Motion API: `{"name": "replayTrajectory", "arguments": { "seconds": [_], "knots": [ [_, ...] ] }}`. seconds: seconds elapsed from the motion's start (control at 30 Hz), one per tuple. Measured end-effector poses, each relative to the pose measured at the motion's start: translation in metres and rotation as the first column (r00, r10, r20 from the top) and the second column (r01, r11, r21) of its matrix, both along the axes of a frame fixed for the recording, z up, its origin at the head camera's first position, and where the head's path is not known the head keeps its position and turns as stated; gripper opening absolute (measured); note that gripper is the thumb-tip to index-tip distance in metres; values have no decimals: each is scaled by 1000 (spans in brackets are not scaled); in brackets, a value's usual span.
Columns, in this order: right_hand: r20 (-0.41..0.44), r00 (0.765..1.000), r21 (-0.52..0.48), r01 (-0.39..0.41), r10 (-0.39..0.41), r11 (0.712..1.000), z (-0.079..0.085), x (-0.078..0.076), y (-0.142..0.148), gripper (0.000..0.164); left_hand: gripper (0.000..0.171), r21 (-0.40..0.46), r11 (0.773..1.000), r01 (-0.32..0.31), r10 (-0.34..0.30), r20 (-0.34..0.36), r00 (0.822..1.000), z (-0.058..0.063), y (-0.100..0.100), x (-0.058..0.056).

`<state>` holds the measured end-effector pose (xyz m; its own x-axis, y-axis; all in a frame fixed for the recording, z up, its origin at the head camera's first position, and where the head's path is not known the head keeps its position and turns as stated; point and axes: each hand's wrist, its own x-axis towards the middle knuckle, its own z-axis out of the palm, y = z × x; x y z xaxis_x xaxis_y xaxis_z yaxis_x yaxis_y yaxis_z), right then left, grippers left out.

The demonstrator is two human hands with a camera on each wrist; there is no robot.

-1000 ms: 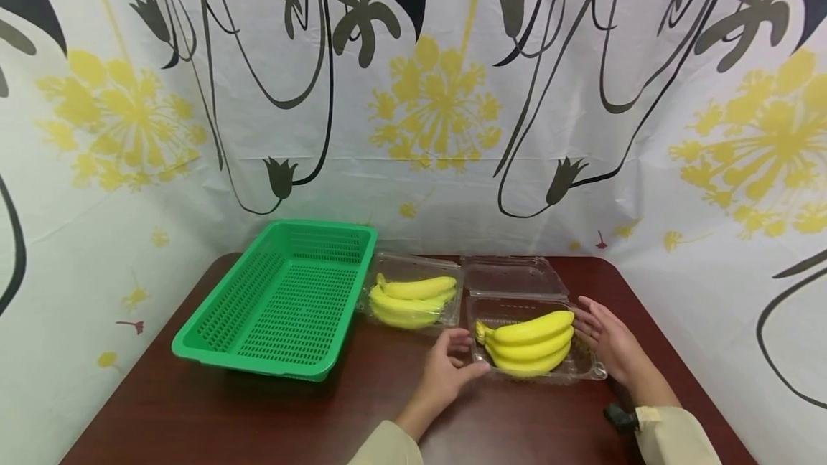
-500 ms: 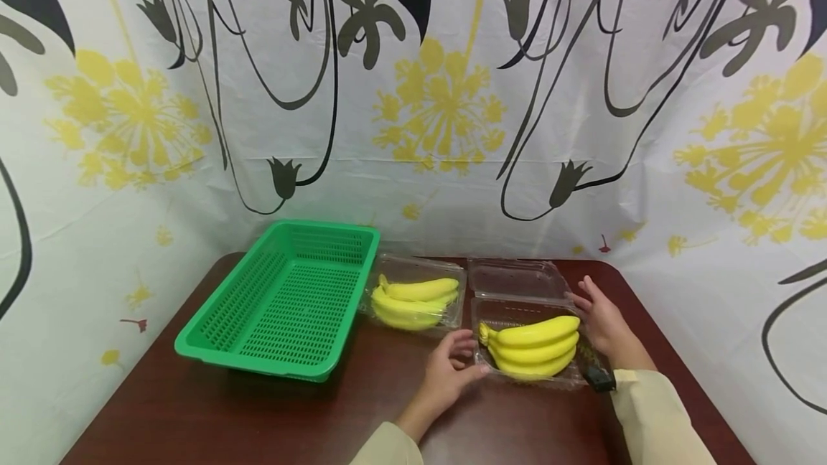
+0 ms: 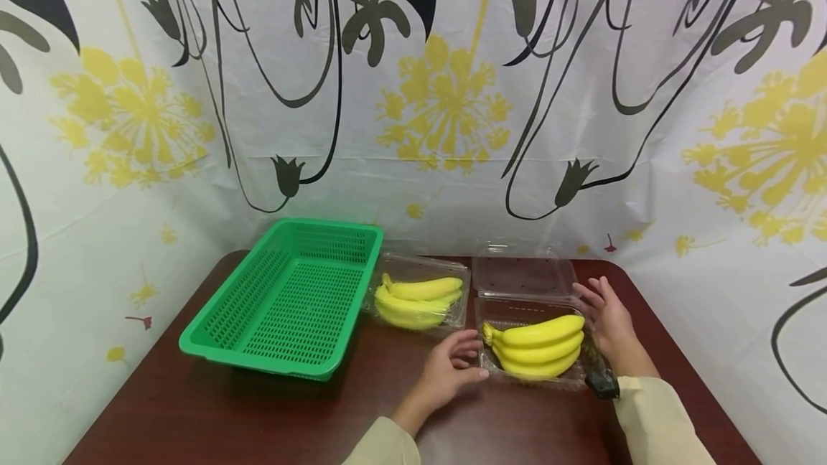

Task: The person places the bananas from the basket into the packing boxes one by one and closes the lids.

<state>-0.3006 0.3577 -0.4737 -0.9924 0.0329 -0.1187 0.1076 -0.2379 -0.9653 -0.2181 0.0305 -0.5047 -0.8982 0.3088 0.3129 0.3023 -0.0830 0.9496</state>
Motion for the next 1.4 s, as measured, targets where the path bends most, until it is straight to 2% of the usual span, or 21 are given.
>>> {"name": "replayTrajectory", "arguments": {
  "seconds": [0.1,0.27,0.47,0.6,0.93,1.2,1.4],
  "knots": [
    [-12,999,-27,33,-33,999,1,1,0,79,58,-8,1000,2,-1,20,1000,3,-1,1],
    [-49,993,-41,109,-111,993,1,0,-2,75,59,-35,999,-34,34,18,999,1,0,1],
    [-138,968,-63,204,-211,977,-1,-1,-6,50,57,-45,997,-68,69,25,997,2,2,2],
    [-151,955,-110,242,-256,964,-1,-3,-8,39,55,-37,996,-83,84,34,996,2,3,3],
    [-129,917,-149,359,-378,921,-1,-7,-10,51,51,-4,996,-92,92,46,995,3,3,4],
    [-158,920,-218,321,-358,922,-1,-4,-8,43,50,0,995,-99,99,27,995,2,3,4],
    [-243,928,-344,190,-283,920,0,0,-5,44,44,10,995,-98,98,35,995,-3,4,1]
  ]
}}
